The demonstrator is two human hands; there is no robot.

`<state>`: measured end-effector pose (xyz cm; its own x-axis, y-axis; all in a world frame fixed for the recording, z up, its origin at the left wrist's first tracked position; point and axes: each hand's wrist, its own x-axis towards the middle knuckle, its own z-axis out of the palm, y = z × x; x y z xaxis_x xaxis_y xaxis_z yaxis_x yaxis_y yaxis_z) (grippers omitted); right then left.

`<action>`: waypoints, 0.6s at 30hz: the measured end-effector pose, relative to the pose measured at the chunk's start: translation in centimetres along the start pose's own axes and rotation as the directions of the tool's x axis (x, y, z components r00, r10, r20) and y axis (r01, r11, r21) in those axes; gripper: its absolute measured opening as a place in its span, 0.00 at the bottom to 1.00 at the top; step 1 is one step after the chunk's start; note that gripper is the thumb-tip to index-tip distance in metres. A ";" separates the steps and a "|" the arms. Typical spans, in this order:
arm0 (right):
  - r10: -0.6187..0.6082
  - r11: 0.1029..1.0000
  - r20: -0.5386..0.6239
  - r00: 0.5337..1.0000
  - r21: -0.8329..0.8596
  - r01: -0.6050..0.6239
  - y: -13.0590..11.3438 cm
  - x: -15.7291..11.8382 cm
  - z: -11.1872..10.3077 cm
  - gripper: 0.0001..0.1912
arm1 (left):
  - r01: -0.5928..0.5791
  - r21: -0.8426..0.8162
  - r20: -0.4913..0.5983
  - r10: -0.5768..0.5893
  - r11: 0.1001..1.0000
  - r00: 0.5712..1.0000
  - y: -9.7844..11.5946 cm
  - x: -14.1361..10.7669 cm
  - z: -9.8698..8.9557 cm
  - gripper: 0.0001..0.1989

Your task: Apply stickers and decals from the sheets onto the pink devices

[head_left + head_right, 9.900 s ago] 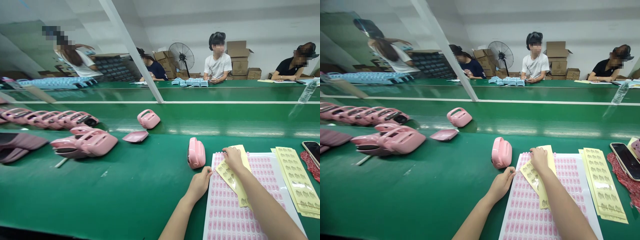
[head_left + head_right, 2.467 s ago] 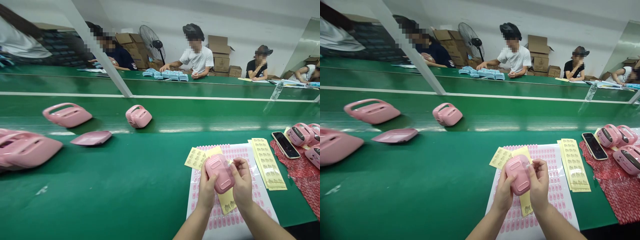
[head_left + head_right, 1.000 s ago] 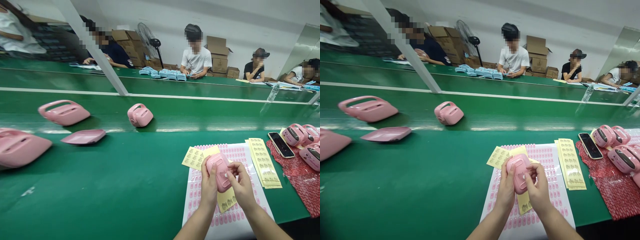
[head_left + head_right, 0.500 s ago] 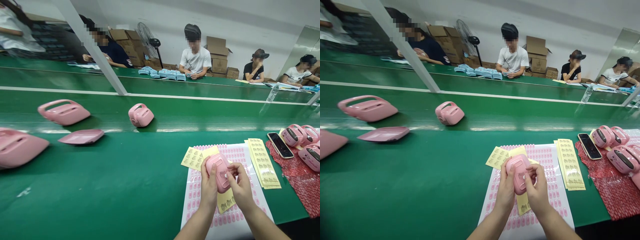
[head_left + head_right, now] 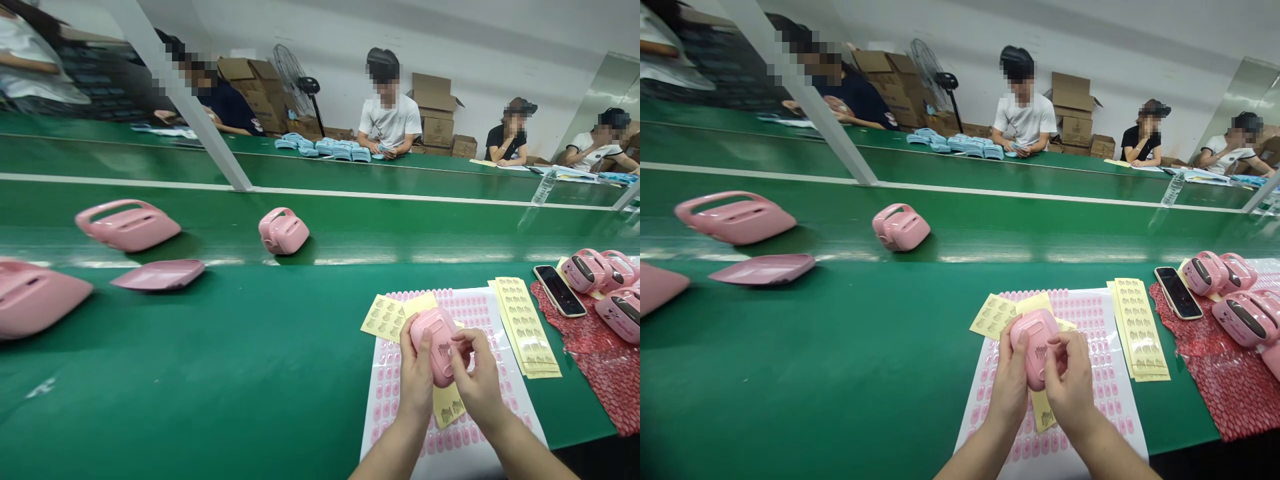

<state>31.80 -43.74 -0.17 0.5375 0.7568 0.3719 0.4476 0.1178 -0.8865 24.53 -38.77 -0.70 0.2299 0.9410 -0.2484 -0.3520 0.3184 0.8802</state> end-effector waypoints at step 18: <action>0.259 0.922 -0.021 0.966 0.305 -0.241 0.3 1.8 -1.3 0.10 | 0.049 -0.124 -0.074 -0.059 0.991 0.996 1.2 0.8 -0.7 0.26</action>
<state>33.87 -43.19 0.57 0.6502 0.7476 0.1352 0.0653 0.1223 -0.9903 23.64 -37.55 -0.10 0.1825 0.9265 -0.3291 -0.4501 0.3763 0.8098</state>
